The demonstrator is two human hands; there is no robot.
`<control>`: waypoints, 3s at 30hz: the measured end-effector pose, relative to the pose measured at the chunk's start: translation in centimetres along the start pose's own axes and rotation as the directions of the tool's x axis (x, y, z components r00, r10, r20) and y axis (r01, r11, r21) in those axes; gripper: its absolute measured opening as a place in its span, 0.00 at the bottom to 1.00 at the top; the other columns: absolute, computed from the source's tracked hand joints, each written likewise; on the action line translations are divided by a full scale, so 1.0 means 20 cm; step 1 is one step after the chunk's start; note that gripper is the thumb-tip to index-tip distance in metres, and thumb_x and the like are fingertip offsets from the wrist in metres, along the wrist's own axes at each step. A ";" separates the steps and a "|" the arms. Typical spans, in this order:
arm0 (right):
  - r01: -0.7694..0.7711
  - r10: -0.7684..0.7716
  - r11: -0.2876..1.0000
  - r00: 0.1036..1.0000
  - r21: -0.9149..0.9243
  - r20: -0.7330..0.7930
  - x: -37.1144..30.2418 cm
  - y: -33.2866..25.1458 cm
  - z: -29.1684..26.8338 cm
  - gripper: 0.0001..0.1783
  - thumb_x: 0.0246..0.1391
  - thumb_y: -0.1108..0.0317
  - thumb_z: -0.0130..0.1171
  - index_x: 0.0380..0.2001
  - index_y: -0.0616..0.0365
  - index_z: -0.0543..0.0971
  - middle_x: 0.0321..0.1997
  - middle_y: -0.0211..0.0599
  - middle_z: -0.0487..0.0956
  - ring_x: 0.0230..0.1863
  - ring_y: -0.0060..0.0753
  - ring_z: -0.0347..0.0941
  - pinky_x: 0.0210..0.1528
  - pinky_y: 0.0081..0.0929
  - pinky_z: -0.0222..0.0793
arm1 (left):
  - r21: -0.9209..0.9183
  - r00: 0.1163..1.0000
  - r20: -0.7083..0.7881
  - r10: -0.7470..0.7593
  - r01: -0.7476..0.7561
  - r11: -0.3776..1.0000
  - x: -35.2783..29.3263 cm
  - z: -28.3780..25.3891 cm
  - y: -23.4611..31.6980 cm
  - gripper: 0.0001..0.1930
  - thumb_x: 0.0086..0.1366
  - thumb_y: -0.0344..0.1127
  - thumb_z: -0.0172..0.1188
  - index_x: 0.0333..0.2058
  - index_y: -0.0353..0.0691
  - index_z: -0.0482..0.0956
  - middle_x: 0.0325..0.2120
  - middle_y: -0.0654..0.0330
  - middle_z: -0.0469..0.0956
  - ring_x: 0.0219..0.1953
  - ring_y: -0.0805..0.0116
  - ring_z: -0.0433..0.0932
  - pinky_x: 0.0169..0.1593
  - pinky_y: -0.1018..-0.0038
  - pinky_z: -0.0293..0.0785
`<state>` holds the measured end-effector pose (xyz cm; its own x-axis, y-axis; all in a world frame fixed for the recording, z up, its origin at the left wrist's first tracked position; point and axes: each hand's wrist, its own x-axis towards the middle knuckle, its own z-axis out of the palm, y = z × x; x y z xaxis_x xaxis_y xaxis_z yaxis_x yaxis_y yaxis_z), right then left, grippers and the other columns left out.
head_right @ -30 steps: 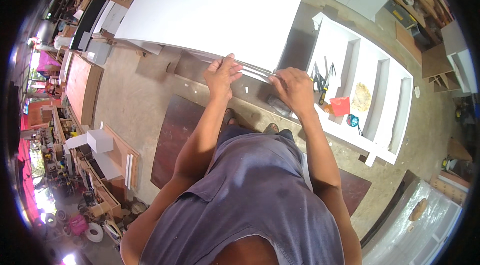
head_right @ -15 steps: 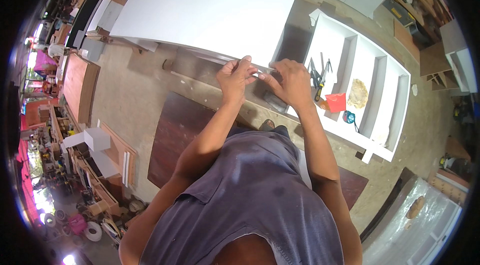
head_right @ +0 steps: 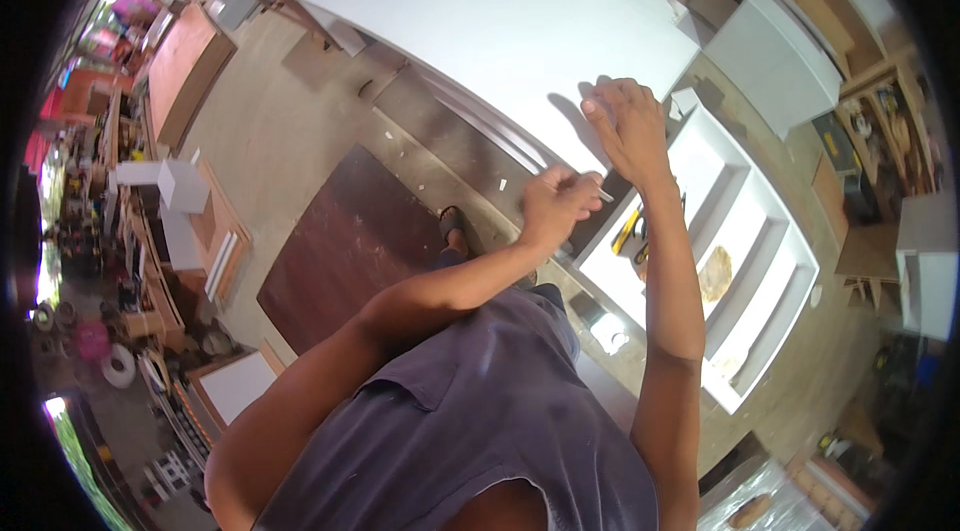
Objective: The person assembles a white cabinet by placing a large white panel onto a frame, then uses a utility knife to trim excess material along the edges. The person also uses a metal straight edge to guide the knife and ensure straight cuts.
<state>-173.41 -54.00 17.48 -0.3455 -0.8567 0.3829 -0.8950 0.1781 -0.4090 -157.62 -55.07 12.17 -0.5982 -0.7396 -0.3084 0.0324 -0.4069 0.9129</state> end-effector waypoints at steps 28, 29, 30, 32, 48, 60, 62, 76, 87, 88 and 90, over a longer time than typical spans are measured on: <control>0.072 -0.041 0.974 0.988 -0.213 0.146 1.54 -0.51 1.02 0.33 0.62 0.41 0.46 0.60 0.53 0.71 0.67 0.47 0.64 0.68 0.52 0.57 0.68 0.56 0.44 | 0.399 0.564 -0.654 0.504 -0.309 0.863 1.83 -2.06 1.16 0.31 0.71 0.40 0.48 0.66 0.27 0.58 0.61 0.37 0.63 0.60 0.45 0.66 0.63 0.57 0.60; 0.071 -0.038 0.975 0.987 -0.210 0.159 1.56 -0.54 1.00 0.34 0.62 0.40 0.46 0.60 0.53 0.71 0.67 0.48 0.64 0.69 0.52 0.57 0.69 0.57 0.43 | 0.421 0.475 -0.696 0.538 -0.337 0.842 1.96 -2.23 1.19 0.29 0.69 0.40 0.52 0.62 0.25 0.63 0.50 0.43 0.71 0.50 0.50 0.72 0.56 0.61 0.67; 0.066 -0.032 0.975 0.986 -0.212 0.162 1.56 -0.55 1.00 0.34 0.62 0.40 0.46 0.61 0.53 0.71 0.67 0.49 0.64 0.69 0.52 0.56 0.69 0.57 0.43 | 0.444 0.387 -0.727 0.566 -0.363 0.819 2.09 -2.38 1.21 0.28 0.67 0.39 0.56 0.59 0.23 0.68 0.40 0.48 0.80 0.39 0.55 0.78 0.49 0.64 0.73; 0.053 -0.016 0.977 0.985 -0.208 0.174 1.58 -0.54 1.00 0.35 0.62 0.39 0.46 0.61 0.53 0.71 0.68 0.50 0.63 0.70 0.53 0.55 0.71 0.58 0.41 | 0.346 0.400 -0.763 0.508 -0.411 0.844 2.22 -2.60 1.31 0.26 0.64 0.36 0.61 0.56 0.24 0.71 0.33 0.54 0.79 0.32 0.62 0.77 0.41 0.69 0.75; 0.048 0.019 0.959 0.973 -0.280 0.232 1.60 -0.52 1.01 0.43 0.59 0.34 0.48 0.64 0.59 0.66 0.70 0.51 0.60 0.73 0.59 0.50 0.73 0.60 0.39 | 0.049 0.648 -0.699 0.304 -0.381 0.923 2.27 -2.75 1.47 0.28 0.70 0.56 0.55 0.51 0.33 0.76 0.47 0.51 0.80 0.49 0.64 0.78 0.56 0.67 0.71; 0.112 -0.018 0.941 0.959 -0.320 0.281 1.56 -0.49 1.03 0.42 0.61 0.38 0.47 0.65 0.62 0.62 0.70 0.58 0.58 0.73 0.66 0.47 0.72 0.62 0.38 | -0.232 0.742 -0.577 0.341 -0.550 0.803 2.69 -2.88 1.43 0.59 0.56 0.86 0.27 0.73 0.43 0.35 0.73 0.45 0.40 0.74 0.50 0.41 0.72 0.53 0.38; 0.132 -0.039 0.939 0.958 -0.318 0.285 1.59 -0.53 1.02 0.41 0.62 0.39 0.47 0.65 0.62 0.62 0.70 0.58 0.58 0.72 0.66 0.47 0.72 0.62 0.39 | -0.227 0.703 -0.651 0.287 -0.541 0.810 2.67 -2.96 1.35 0.56 0.60 0.83 0.28 0.70 0.36 0.48 0.60 0.49 0.67 0.54 0.57 0.72 0.58 0.65 0.68; 0.165 -0.193 0.955 0.977 -0.248 -0.095 1.52 -0.39 1.12 0.35 0.58 0.35 0.51 0.50 0.56 0.78 0.56 0.49 0.72 0.60 0.57 0.63 0.61 0.61 0.51 | -0.409 0.817 -0.549 0.173 -0.444 0.797 1.58 -1.49 0.85 0.46 0.70 0.70 0.22 0.71 0.35 0.39 0.72 0.51 0.44 0.72 0.53 0.50 0.74 0.65 0.45; -0.100 0.100 0.995 0.994 0.001 -0.032 1.52 -0.36 1.02 0.38 0.64 0.38 0.41 0.54 0.64 0.76 0.62 0.60 0.70 0.68 0.69 0.57 0.68 0.65 0.46 | -0.177 0.733 -0.677 0.064 -0.248 0.953 0.59 -0.17 -0.03 0.38 0.74 0.60 0.32 0.69 0.35 0.45 0.70 0.53 0.46 0.69 0.61 0.51 0.70 0.68 0.47; -0.116 0.116 0.993 0.991 0.003 -0.065 1.52 -0.34 1.04 0.38 0.65 0.38 0.40 0.55 0.64 0.76 0.63 0.60 0.69 0.68 0.69 0.56 0.68 0.65 0.46 | -0.159 0.766 -0.641 0.043 -0.188 0.969 0.50 -0.08 -0.14 0.36 0.73 0.58 0.34 0.68 0.35 0.47 0.68 0.53 0.49 0.67 0.61 0.54 0.68 0.67 0.49; -0.135 0.135 0.991 0.990 0.016 -0.036 1.53 -0.30 1.08 0.38 0.65 0.38 0.39 0.58 0.63 0.74 0.66 0.61 0.66 0.70 0.70 0.53 0.68 0.67 0.45 | -0.143 0.862 -0.506 -0.022 -0.059 0.988 0.31 0.10 -0.33 0.33 0.72 0.54 0.38 0.66 0.35 0.52 0.65 0.53 0.54 0.64 0.60 0.58 0.65 0.67 0.53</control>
<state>-172.55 -91.81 13.79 -0.4731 -0.8069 0.3536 -0.8357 0.2840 -0.4701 -163.17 -55.86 4.86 -0.1112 -0.9001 -0.4212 0.1816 -0.4351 0.8819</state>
